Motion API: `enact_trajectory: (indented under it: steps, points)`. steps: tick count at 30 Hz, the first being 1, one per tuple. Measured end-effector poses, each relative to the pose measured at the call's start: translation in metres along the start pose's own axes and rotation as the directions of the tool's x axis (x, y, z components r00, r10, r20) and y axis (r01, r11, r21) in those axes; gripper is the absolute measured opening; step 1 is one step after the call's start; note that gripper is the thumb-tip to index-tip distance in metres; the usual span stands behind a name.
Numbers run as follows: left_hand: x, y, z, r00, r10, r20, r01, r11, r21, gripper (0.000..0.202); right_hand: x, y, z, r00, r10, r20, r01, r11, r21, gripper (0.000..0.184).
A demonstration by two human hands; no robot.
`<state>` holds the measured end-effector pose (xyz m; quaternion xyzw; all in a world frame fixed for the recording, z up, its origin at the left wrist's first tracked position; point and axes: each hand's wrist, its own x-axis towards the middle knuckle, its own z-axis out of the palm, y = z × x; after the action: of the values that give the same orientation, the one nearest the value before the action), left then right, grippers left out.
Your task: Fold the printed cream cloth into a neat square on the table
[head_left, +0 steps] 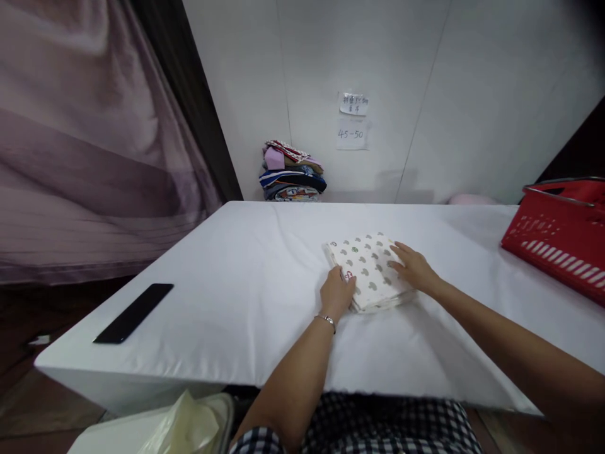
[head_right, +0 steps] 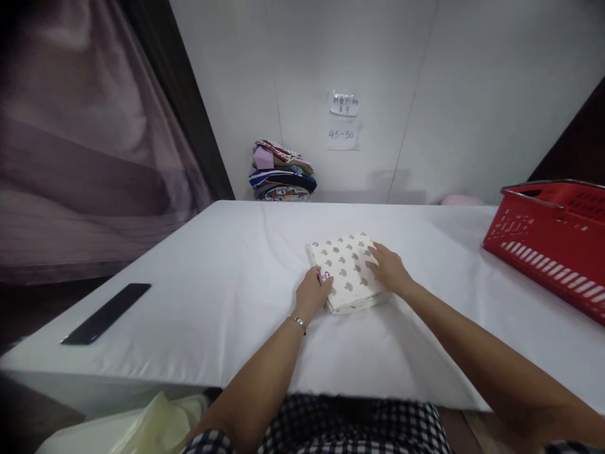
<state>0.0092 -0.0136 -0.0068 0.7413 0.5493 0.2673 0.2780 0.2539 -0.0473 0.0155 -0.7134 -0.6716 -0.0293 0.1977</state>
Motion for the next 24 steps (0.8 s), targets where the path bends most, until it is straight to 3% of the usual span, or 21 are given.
enact_trajectory:
  steps: [2, 4, 7, 11, 19, 22, 24]
  points:
    - [0.001, -0.001, 0.0, 1.0, 0.001, -0.014, -0.001, 1.0, -0.008, 0.039, -0.005, -0.03, 0.008, 0.992, -0.118, 0.047, 0.119, 0.992, -0.029, 0.053]
    - [0.002, -0.003, 0.0, 1.0, -0.004, -0.017, 0.004, 1.0, -0.015, 0.035, -0.015, -0.054, 0.019, 0.964, -0.2, 0.173, 0.206, 0.978, -0.019, 0.057]
    - [0.002, -0.003, 0.001, 1.0, -0.005, -0.022, 0.004, 1.0, -0.015, 0.034, -0.032, -0.071, 0.031, 0.921, -0.248, 0.299, 0.255, 0.967, 0.017, 0.062]
    - [0.002, -0.003, 0.001, 1.0, 0.0, -0.03, -0.001, 1.0, -0.028, 0.032, -0.051, -0.066, 0.029, 0.91, -0.286, 0.298, 0.283, 0.958, 0.056, 0.06]
    - [0.005, -0.004, 0.0, 0.996, -0.037, -0.084, 0.033, 0.998, -0.053, 0.035, -0.093, -0.048, 0.023, 0.915, -0.371, 0.157, 0.361, 0.928, 0.087, 0.054]
    - [0.005, -0.004, 0.0, 0.997, -0.058, -0.044, 0.055, 0.997, -0.058, 0.029, -0.096, -0.036, 0.015, 0.915, -0.37, 0.162, 0.355, 0.928, 0.115, 0.048]
    - [0.004, -0.004, 0.0, 0.998, -0.057, -0.024, 0.055, 0.997, -0.053, 0.026, -0.09, -0.022, 0.008, 0.941, -0.307, 0.139, 0.294, 0.95, 0.108, 0.042]
